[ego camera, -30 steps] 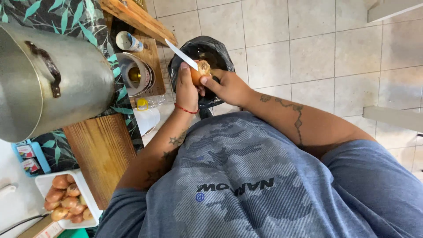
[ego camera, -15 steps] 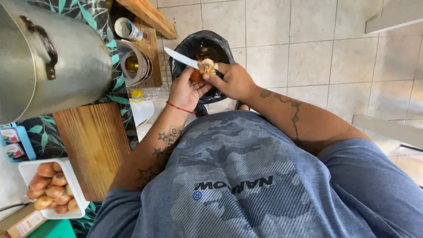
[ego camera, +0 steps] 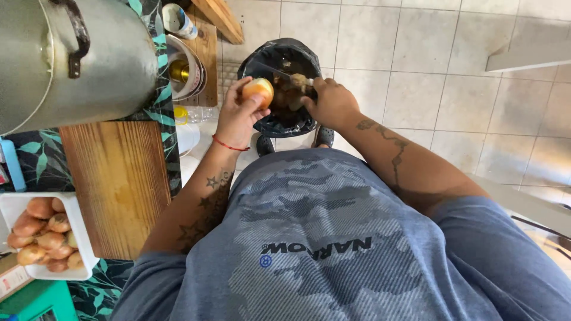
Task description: The person peels the outer skin from onions using a knife and discards the peels into a trash bin. They then chop the peeled onions into smaller pieces on a wooden cutting board.
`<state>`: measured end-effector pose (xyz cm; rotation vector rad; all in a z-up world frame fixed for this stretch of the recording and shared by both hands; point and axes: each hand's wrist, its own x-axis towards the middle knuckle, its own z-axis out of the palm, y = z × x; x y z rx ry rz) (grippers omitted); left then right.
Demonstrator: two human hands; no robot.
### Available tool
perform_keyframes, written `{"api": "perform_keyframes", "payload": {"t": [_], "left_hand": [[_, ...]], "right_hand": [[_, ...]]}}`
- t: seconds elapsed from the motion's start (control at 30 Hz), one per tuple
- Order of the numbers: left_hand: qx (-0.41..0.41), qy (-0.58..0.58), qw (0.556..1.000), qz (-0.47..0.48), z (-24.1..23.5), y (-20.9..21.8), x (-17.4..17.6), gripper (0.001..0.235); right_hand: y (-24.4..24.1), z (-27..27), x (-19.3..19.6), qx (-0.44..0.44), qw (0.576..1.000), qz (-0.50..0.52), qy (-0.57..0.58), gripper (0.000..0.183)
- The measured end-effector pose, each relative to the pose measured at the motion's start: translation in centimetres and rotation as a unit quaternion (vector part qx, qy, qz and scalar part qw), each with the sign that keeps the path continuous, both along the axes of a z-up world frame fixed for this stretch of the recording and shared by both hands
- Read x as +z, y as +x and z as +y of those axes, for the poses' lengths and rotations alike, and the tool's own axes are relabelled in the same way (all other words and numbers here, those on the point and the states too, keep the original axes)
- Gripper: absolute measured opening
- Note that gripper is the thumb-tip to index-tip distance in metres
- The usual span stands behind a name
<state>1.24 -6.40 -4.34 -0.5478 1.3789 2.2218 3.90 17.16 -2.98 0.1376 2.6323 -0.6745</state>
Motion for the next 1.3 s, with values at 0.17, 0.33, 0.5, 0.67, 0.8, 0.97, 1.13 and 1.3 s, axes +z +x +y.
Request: {"api": "perform_keyframes", "payload": {"t": [0.17,0.33,0.5,0.67,0.8,0.97,1.13,1.3], "left_hand": [[-0.112,-0.164,0.955,0.22,-0.6,0.1,-1.2,0.068],[-0.105,-0.17,0.958,0.208,-0.3,0.2,-0.7,0.063],[-0.113,-0.095,0.968,0.205,-0.2,-0.2,-1.0,0.066],[-0.168,0.042,0.962,0.213,0.2,-0.4,0.3,0.071],[-0.208,0.085,0.95,0.217,0.7,-0.4,2.2,0.074],[-0.252,0.091,0.935,0.231,0.2,-0.9,2.7,0.071],[-0.298,0.065,0.912,0.275,-0.1,-1.4,3.9,0.072],[-0.323,0.026,0.893,0.312,-0.1,-1.9,2.6,0.074]], "right_hand": [[-0.3,-0.1,-4.0,0.046,0.993,0.039,0.103,0.032],[-1.0,0.1,-1.1,0.034,0.998,-0.006,0.045,0.041],[-0.2,0.1,-0.7,-0.028,0.986,-0.017,-0.162,0.036],[0.6,-0.5,2.1,-0.055,0.935,-0.049,-0.346,0.041],[0.4,-0.9,6.8,0.004,0.958,0.002,-0.288,0.062],[0.5,-0.5,8.1,0.037,0.972,0.06,-0.223,0.071],[0.9,-0.6,9.0,0.055,0.971,0.1,-0.211,0.07],[1.2,-0.5,7.4,0.059,0.968,0.128,-0.208,0.071]]}}
